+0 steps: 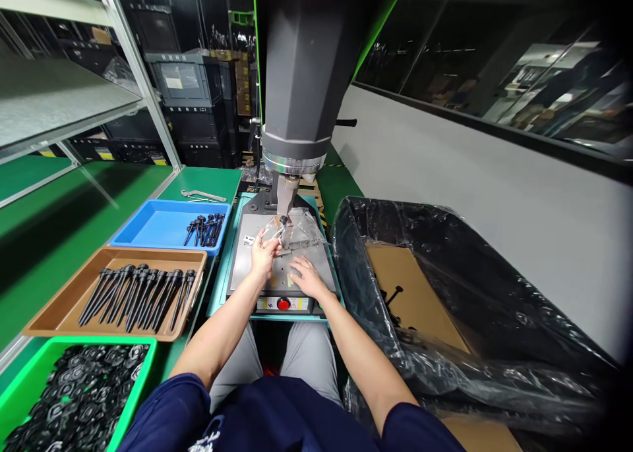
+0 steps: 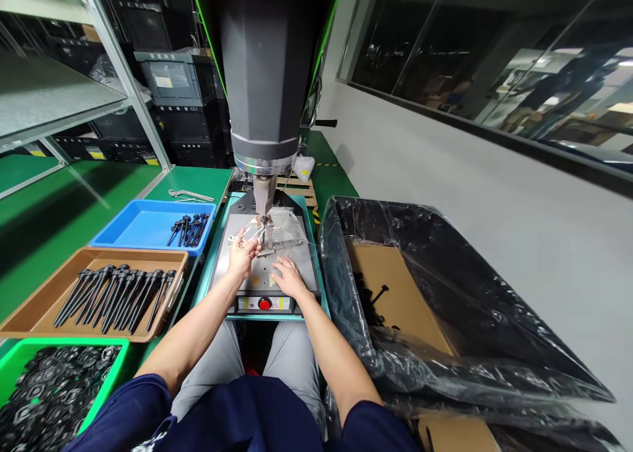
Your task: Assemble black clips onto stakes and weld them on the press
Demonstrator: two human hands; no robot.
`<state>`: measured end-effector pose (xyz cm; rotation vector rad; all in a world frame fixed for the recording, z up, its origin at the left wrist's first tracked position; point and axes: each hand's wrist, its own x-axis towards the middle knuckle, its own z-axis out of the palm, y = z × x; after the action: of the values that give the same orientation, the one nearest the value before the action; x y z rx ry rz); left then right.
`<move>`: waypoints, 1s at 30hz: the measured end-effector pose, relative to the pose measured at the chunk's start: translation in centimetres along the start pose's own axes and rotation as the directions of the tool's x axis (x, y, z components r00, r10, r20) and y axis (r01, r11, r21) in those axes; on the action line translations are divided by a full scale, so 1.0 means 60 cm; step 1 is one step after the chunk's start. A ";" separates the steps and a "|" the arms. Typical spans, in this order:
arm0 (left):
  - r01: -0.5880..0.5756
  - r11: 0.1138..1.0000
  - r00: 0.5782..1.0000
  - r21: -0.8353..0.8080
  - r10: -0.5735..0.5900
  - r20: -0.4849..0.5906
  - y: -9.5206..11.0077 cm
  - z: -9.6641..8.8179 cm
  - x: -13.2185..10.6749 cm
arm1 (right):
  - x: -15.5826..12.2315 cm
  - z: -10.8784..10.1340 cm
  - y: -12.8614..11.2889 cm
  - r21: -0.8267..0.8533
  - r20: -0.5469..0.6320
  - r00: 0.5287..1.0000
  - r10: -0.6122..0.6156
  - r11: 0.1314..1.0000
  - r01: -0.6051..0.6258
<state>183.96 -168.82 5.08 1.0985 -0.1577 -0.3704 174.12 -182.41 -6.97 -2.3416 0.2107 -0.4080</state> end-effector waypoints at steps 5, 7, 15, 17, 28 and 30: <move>0.003 1.000 1.000 -0.004 -0.003 0.022 -0.005 -0.003 0.001 | -0.001 -0.002 -0.003 -0.008 0.005 1.000 0.001 1.000 -0.001; 0.006 1.000 1.000 -0.010 -0.006 0.023 -0.006 -0.004 0.001 | -0.002 -0.003 -0.006 -0.016 0.009 1.000 0.000 1.000 0.000; 0.140 0.990 0.990 0.032 -0.141 0.008 -0.005 -0.010 -0.015 | -0.014 -0.006 -0.018 -0.004 0.008 1.000 -0.006 1.000 0.006; 0.190 0.981 0.982 0.048 -0.189 -0.011 -0.010 -0.022 -0.026 | -0.025 -0.007 -0.021 0.042 0.000 1.000 0.003 0.999 -0.003; -0.156 0.544 0.919 0.825 0.386 -0.081 -0.028 -0.276 -0.142 | -0.214 -0.025 0.071 0.110 -0.493 0.774 0.398 0.911 -0.398; -0.102 0.440 0.937 0.892 0.345 -0.063 -0.039 -0.309 -0.157 | -0.237 -0.007 0.095 0.209 -0.408 0.777 0.479 0.878 -0.431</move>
<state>180.36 -150.74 -4.86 2.1434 -0.2998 0.1560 160.46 -182.96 -13.91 -1.9675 0.9412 -0.6904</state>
